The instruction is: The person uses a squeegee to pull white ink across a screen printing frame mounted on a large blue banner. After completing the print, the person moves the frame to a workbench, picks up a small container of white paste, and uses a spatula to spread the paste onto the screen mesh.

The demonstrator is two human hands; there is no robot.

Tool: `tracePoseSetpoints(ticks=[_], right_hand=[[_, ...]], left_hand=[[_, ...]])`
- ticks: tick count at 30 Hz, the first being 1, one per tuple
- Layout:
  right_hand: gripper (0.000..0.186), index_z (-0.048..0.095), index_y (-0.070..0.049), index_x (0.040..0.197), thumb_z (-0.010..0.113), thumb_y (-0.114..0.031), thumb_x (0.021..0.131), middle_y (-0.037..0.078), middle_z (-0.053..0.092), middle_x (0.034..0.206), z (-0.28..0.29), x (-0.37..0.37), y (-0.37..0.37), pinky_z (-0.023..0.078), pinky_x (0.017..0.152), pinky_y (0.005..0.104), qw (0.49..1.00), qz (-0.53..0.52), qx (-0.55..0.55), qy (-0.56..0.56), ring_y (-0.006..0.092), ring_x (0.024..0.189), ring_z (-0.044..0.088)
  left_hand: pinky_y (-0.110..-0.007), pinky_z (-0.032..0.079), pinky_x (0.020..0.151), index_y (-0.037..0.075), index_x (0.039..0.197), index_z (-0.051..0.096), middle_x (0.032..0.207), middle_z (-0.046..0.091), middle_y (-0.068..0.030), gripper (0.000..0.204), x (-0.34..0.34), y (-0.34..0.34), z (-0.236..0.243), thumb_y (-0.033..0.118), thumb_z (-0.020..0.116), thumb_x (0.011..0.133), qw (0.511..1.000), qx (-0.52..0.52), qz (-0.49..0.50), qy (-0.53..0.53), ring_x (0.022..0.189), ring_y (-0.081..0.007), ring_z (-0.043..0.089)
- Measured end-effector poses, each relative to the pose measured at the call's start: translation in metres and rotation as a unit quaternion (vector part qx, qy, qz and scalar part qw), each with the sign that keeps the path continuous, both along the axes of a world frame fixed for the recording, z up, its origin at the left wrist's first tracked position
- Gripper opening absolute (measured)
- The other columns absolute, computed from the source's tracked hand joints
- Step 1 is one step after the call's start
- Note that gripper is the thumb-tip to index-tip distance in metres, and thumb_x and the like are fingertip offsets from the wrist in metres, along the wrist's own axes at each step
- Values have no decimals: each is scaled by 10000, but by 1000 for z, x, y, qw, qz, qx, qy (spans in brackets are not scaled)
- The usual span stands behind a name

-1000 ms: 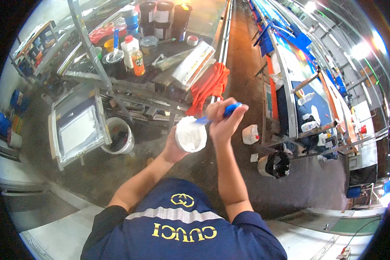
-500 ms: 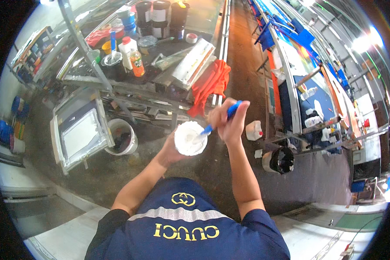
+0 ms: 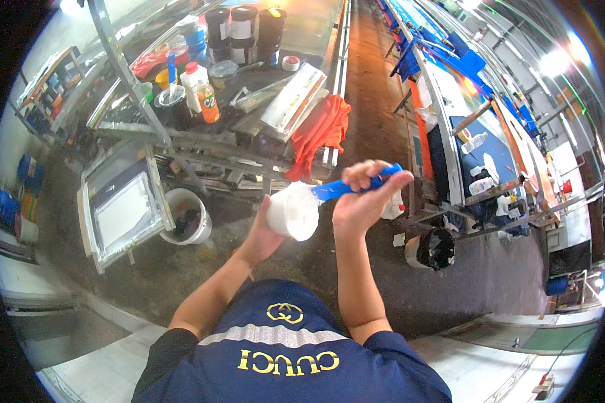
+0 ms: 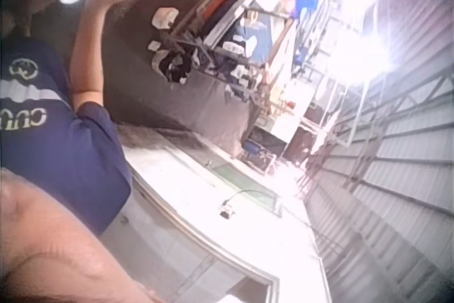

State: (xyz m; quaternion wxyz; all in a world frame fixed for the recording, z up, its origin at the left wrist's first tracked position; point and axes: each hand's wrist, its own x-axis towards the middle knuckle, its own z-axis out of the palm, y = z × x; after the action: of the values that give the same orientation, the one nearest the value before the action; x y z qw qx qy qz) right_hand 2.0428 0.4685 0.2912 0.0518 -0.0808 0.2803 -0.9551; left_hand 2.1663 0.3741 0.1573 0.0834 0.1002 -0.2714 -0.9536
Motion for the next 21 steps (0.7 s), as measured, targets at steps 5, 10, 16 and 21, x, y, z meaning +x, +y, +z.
tracePoseSetpoints(ticks=[5,10,16,21], right_hand=[[645,488,-76,643,468,-670,893,-4,387,523,11,15,-8,282,453,304,868,416,-19,272,127,474,359],[721,472,-75,513,481,-708,859,10,464,472,39,-5,14,330,392,286,487,789,-15,374,133,409,443],[715,404,-122,506,320,-688,936,-24,342,428,51,-4,17,282,399,298,622,713,-142,292,154,364,342],[645,427,-58,691,336,-635,965,5,344,537,22,-40,38,336,459,304,895,359,113,241,132,453,358]], left_hand=[[-340,566,680,97,1297,505,1132,642,-63,615,13,-1,-9,575,492,910,939,-334,-49,61,920,-195,658],[-370,601,620,30,1254,536,1079,652,-171,673,11,11,-24,600,452,906,961,-79,-266,7,890,-308,680],[-408,603,655,35,1300,495,1125,644,-188,616,2,57,22,540,374,969,926,118,-358,0,907,-323,684],[-393,584,770,86,1357,437,1178,625,-126,569,9,32,-7,447,497,921,988,-40,-146,12,950,-266,671]])
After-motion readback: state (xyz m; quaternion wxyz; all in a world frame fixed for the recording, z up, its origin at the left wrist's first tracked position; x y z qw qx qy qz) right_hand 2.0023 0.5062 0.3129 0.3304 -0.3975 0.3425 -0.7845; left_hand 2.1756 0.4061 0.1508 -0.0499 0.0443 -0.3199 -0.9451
